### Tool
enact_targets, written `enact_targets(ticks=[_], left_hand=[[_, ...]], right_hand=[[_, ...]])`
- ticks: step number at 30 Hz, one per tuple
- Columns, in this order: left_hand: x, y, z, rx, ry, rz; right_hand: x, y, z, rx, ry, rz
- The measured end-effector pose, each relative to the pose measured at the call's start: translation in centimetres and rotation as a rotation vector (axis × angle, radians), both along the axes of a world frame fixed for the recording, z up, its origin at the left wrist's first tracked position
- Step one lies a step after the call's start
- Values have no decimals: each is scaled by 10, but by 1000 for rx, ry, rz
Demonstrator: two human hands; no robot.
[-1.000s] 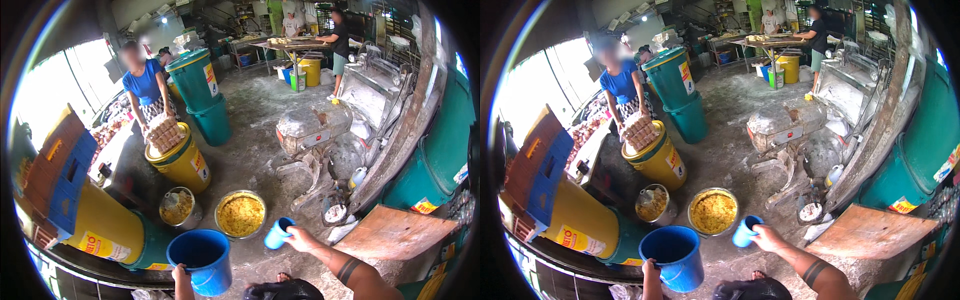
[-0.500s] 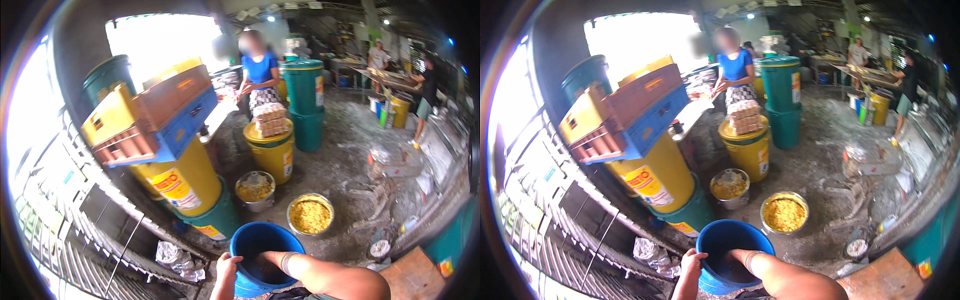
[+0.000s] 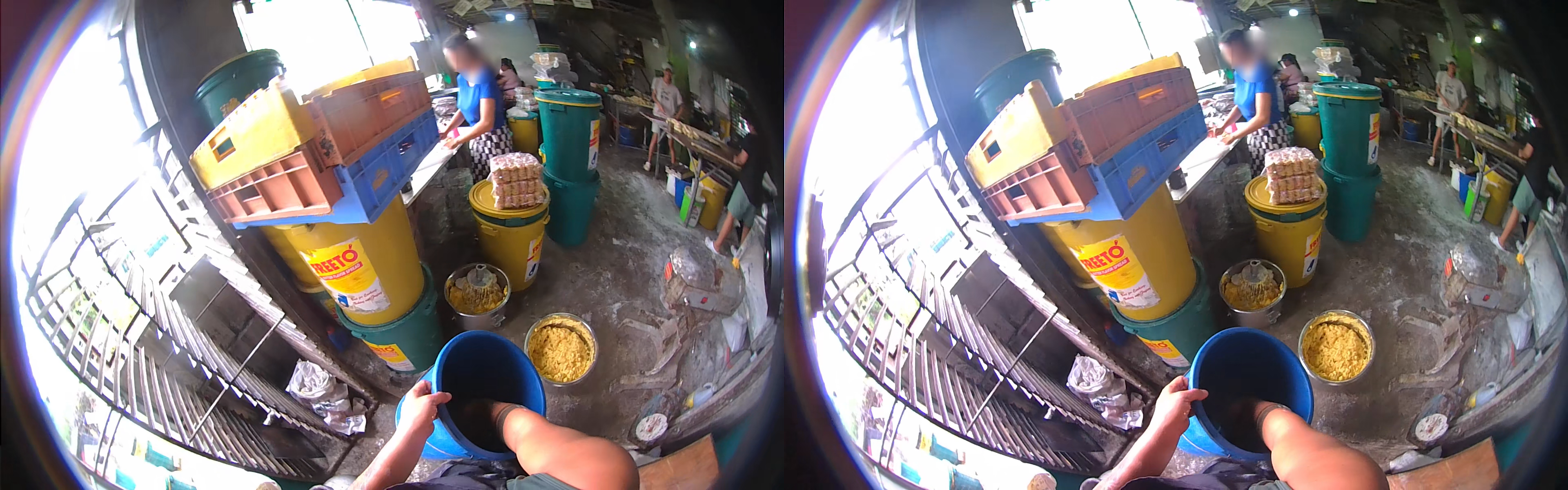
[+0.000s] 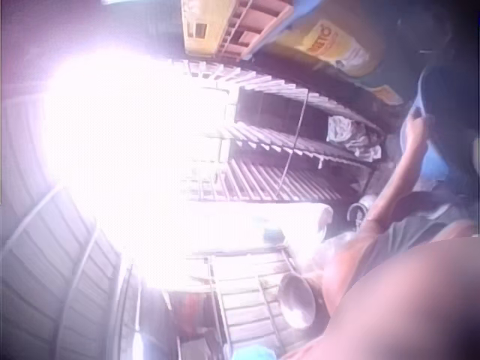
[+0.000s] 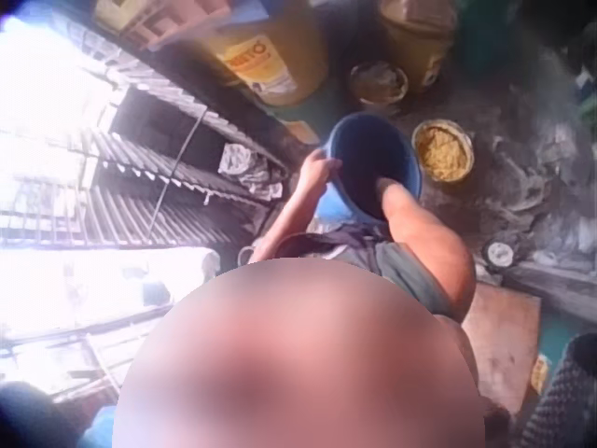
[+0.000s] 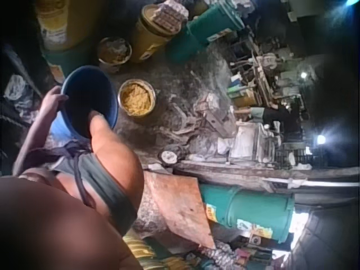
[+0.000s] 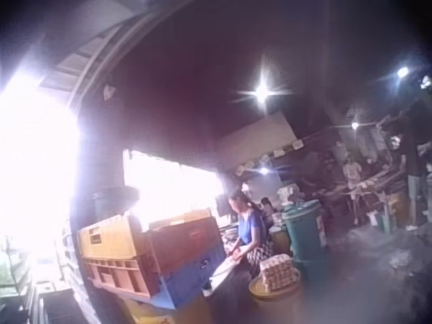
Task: The person prepares dough by scooping ingredients from a mixer into a bowl, rinsing the bowl with water from a bucket, and then returning the mixture to the mixer.
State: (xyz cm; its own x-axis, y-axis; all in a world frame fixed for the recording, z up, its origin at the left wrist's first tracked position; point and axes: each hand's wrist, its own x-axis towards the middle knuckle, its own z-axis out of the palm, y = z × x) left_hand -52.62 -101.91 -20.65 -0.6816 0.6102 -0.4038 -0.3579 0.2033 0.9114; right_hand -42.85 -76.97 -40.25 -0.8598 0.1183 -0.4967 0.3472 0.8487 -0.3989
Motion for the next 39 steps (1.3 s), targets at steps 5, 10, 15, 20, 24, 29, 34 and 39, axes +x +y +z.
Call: enact_targets(ticks=[5,10,15,20,24,29,34,39], left_hand=[[0,22,17,-11,38,7],[18,62,38,-25,35,-24],[40,102,45,-16,1,14],[38,149,13,-3,7,15],[55,193,28,-17,-162,122],[55,207,-12,-67,-297,94],[62,203,-42,-161,-425,129],[56,178,-75,-228,-509,263]], right_hand=[[-14,12,4,61,133,97],[-9,46,18,116,254,151],[-8,72,24,139,336,240],[11,111,17,47,451,-23],[25,133,39,213,562,162],[72,150,86,177,813,-12],[126,168,108,207,967,-92],[180,205,107,207,807,-132]])
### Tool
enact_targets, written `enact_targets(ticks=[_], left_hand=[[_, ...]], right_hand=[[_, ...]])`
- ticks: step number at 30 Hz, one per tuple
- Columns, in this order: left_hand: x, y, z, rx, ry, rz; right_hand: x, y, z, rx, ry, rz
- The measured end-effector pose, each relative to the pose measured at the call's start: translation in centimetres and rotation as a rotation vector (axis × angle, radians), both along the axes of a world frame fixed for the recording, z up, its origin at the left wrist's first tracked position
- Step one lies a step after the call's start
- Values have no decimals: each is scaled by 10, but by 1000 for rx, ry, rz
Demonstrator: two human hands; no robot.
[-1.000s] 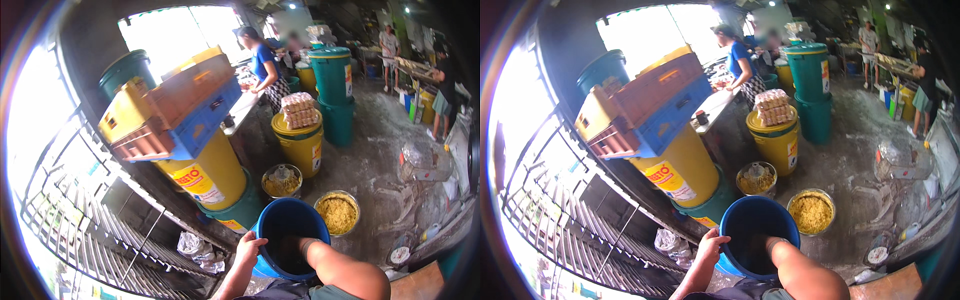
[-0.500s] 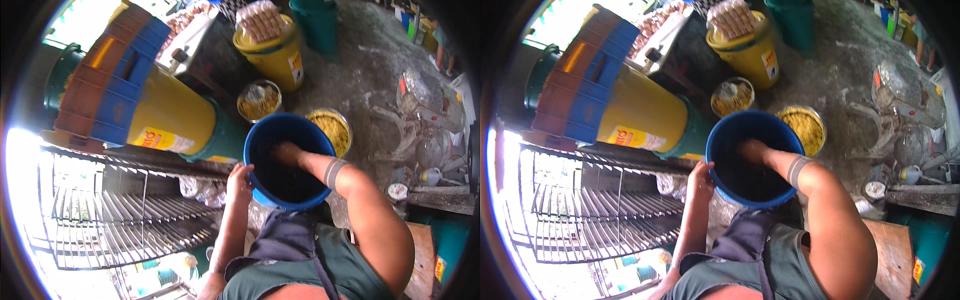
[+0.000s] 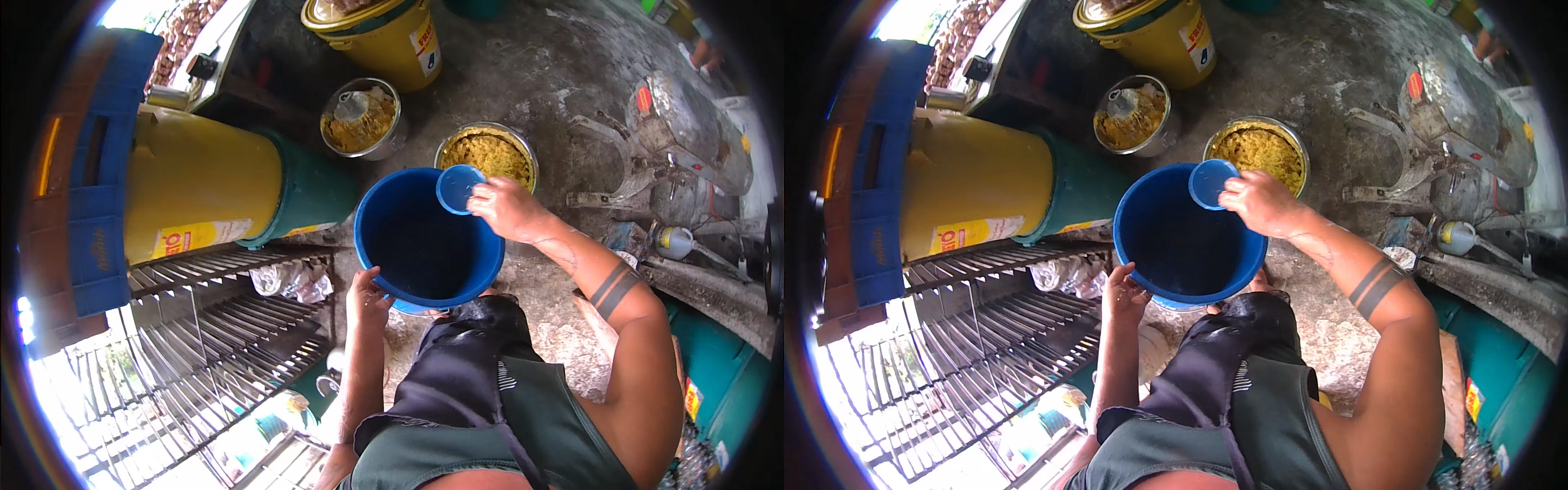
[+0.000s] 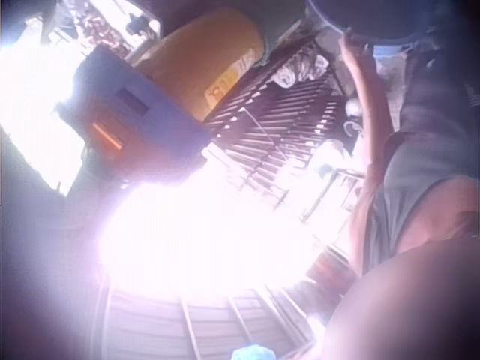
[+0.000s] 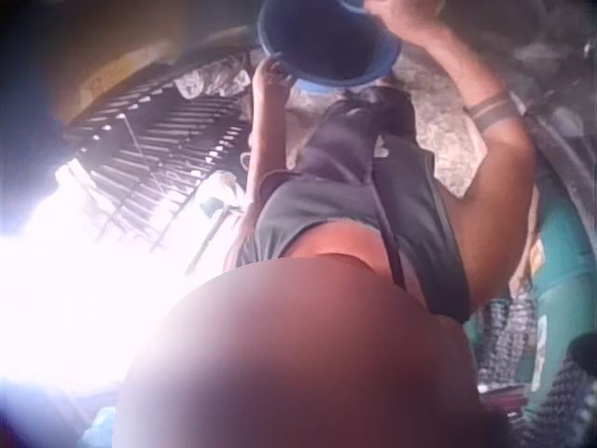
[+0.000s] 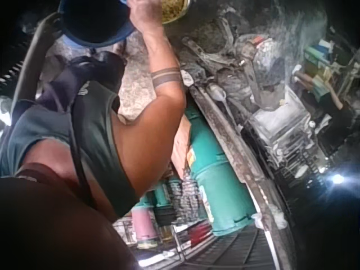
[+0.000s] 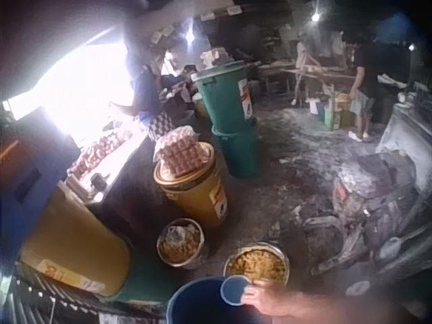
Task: The person prepares dough by scooping ingredients from a mixer into a bowl, rinsing the bowl with water from a bucket, and then returning the mixture to the mixer.
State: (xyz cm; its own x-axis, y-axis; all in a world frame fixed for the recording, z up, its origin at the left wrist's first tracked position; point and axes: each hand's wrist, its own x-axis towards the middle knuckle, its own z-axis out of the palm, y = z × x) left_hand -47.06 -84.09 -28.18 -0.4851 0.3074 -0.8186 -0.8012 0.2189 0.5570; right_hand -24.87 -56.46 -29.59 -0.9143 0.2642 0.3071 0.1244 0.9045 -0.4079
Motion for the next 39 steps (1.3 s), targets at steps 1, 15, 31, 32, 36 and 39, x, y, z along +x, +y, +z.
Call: enact_targets(ticks=[1,15,31,32,36,39], left_hand=[[-2,-4,-4,-8,-6,15],[-7,-59,-10,-128,-36,233],[-6,-86,-23,-63,-77,280],[-6,-87,-21,-40,-86,290],[-5,-78,-17,-47,-66,240],[-7,-68,-35,-54,-99,167]], right_hand=[[9,7,2,-5,-19,-17],[13,91,-168,-529,-782,-195],[-61,111,-170,-155,-1240,163],[-57,110,-164,-108,-1313,180],[-85,91,-125,-2,-1414,155],[-74,92,-104,150,-1448,-26]])
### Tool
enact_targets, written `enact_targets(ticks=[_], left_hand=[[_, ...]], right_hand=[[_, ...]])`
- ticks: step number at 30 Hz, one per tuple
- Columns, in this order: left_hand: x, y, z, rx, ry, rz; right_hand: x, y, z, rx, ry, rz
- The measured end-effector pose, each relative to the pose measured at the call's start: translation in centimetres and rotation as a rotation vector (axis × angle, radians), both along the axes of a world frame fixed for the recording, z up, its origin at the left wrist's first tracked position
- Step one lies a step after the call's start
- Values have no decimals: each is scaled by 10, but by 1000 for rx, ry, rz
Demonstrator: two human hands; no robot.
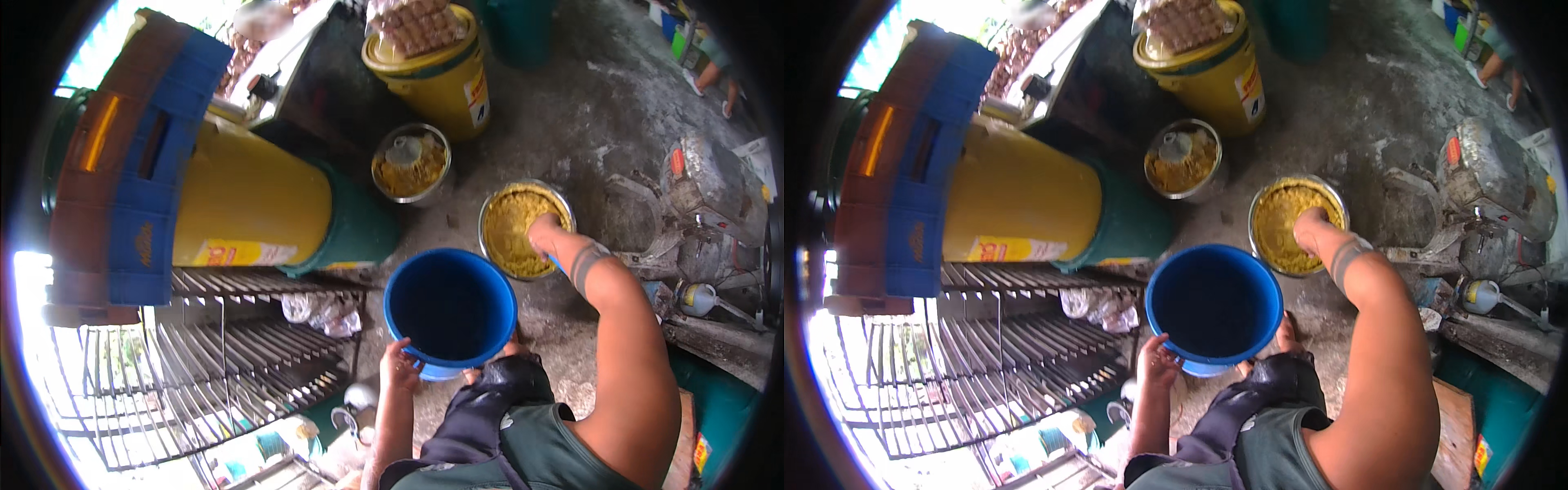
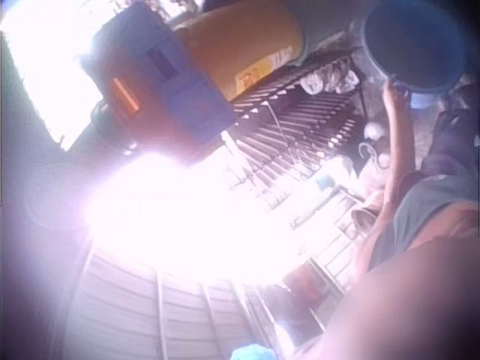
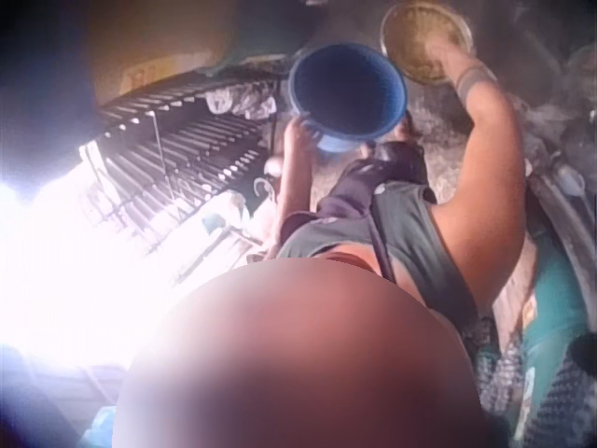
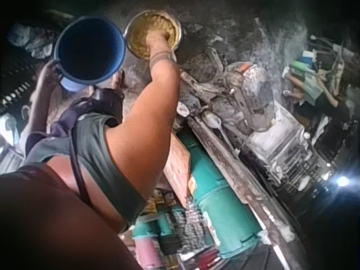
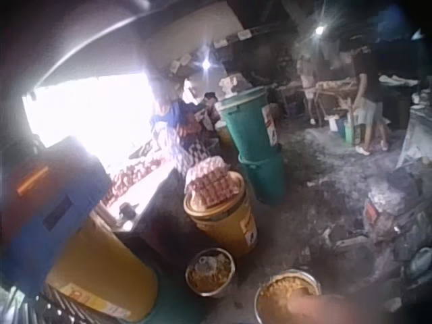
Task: The person prepares dough by scooping ingredients from a mixer into a bowl, rinsing the bowl with water from a bucket, and then returning the mixture to the mixer.
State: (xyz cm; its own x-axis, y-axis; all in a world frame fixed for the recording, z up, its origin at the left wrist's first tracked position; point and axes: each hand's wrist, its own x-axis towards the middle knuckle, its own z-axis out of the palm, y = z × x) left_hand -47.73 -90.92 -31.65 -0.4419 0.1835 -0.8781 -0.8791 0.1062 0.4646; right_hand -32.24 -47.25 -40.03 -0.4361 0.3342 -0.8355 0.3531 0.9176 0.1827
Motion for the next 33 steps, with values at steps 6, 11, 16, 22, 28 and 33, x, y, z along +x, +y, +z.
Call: enact_targets(ticks=[6,11,16,22,28,33], left_hand=[[18,22,27,-6,-33,-52],[24,37,42,31,133,-202],[45,93,63,172,190,-373],[41,77,102,127,222,-337],[48,99,112,134,246,-393],[57,112,114,224,193,-418]], right_hand=[[23,-68,51,4,1103,-144],[-43,-140,46,-543,864,-263],[-48,-154,-99,-918,126,-1107],[-46,-196,-38,-600,694,-73],[-27,-196,-68,-554,615,353],[-15,-174,-151,-645,531,29]])
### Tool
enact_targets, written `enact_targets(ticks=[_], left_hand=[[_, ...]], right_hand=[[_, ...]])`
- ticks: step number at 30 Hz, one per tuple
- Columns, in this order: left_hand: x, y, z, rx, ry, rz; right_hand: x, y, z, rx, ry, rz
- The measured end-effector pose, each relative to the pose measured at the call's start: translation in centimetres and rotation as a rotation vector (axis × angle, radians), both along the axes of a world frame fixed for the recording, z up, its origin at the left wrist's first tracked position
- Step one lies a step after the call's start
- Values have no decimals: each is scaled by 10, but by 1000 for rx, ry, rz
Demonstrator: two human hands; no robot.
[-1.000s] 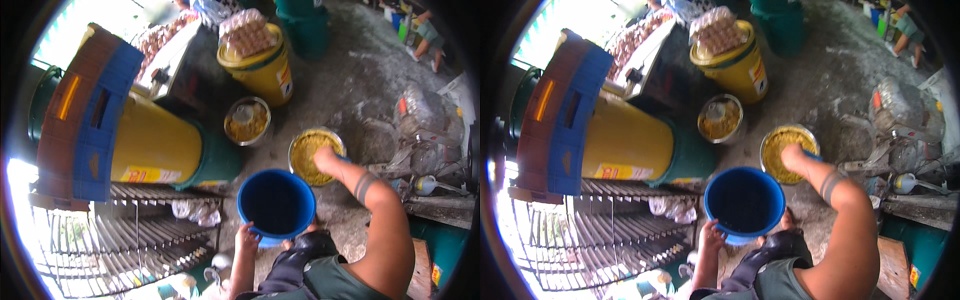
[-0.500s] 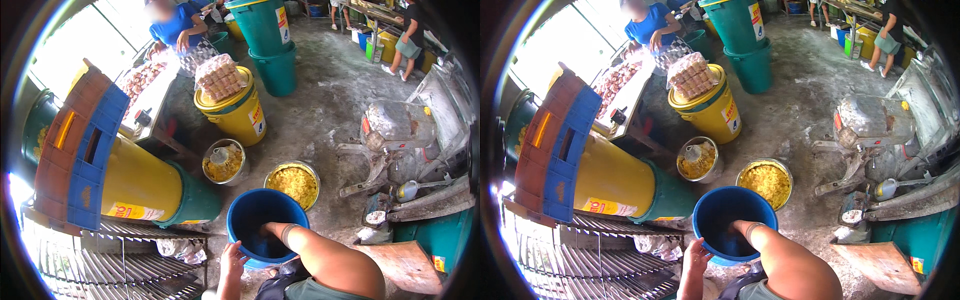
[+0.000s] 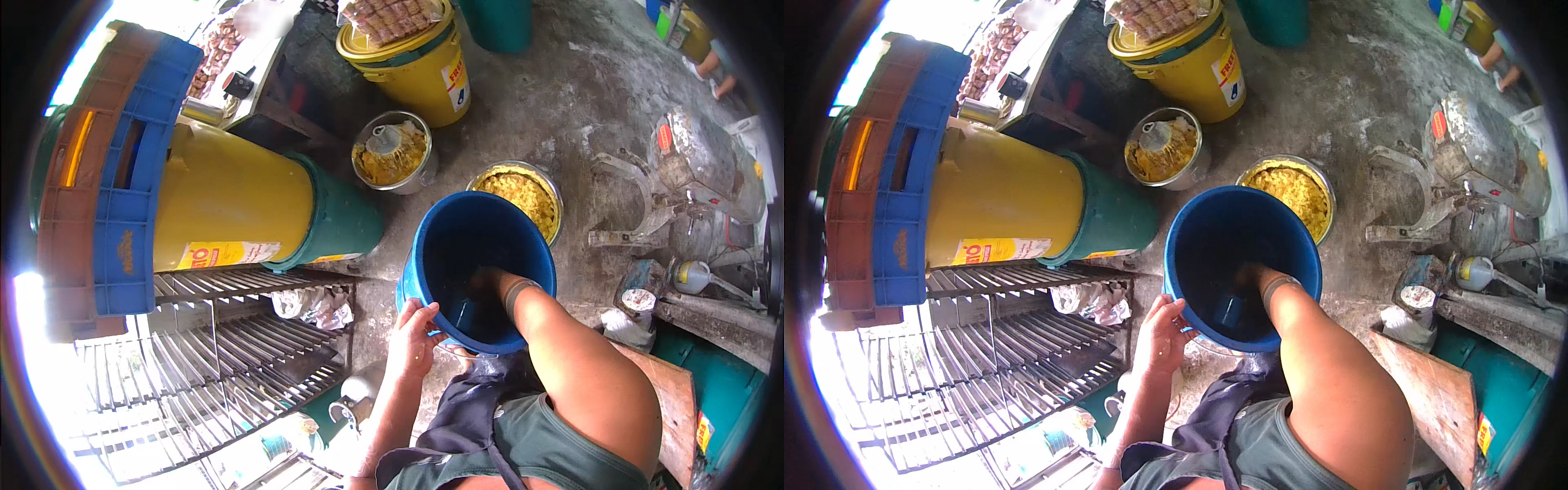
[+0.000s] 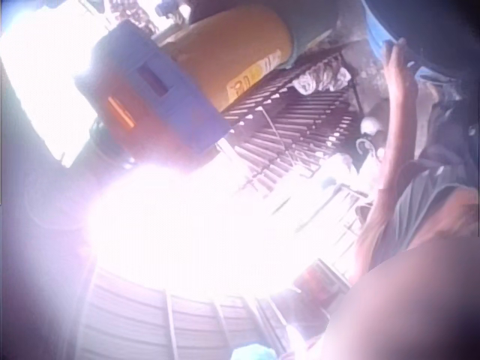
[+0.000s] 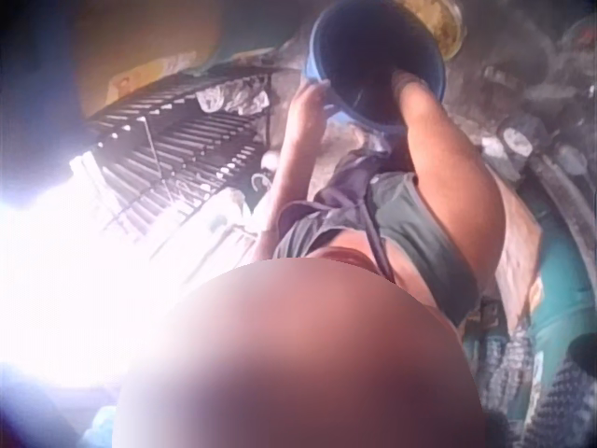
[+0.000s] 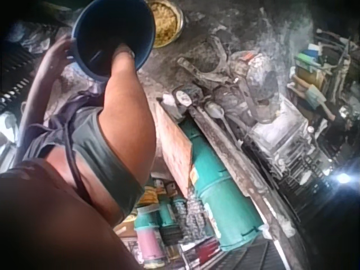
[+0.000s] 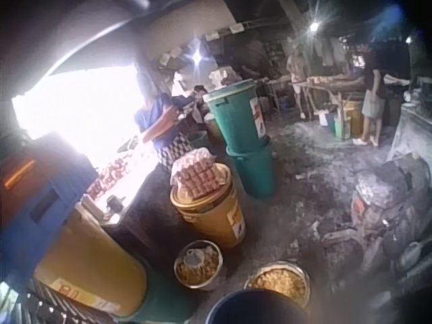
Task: The person prepares dough by scooping ingredients from a mixer into a bowl, rinsing the bowl with water from a bucket, and then returning the mixture to the mixer.
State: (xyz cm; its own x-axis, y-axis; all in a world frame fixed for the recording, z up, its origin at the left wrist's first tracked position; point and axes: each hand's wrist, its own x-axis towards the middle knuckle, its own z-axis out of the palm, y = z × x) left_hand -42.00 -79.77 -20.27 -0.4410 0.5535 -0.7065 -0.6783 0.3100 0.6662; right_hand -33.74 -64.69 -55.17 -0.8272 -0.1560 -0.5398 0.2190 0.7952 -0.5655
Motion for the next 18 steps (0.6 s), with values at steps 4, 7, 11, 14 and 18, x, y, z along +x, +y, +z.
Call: enact_targets(ticks=[4,7,11,14,18], left_hand=[[-4,-12,9,-37,36,13],[1,-14,9,-24,28,-26],[0,-20,4,21,23,-66],[0,-17,3,10,20,-65],[-10,-29,-3,7,-10,29]], right_hand=[[-17,-5,27,-146,-2,-445],[-18,19,44,-167,49,-470],[-33,45,47,49,282,-337],[-25,45,46,174,495,-369],[-18,36,104,244,683,-251]])
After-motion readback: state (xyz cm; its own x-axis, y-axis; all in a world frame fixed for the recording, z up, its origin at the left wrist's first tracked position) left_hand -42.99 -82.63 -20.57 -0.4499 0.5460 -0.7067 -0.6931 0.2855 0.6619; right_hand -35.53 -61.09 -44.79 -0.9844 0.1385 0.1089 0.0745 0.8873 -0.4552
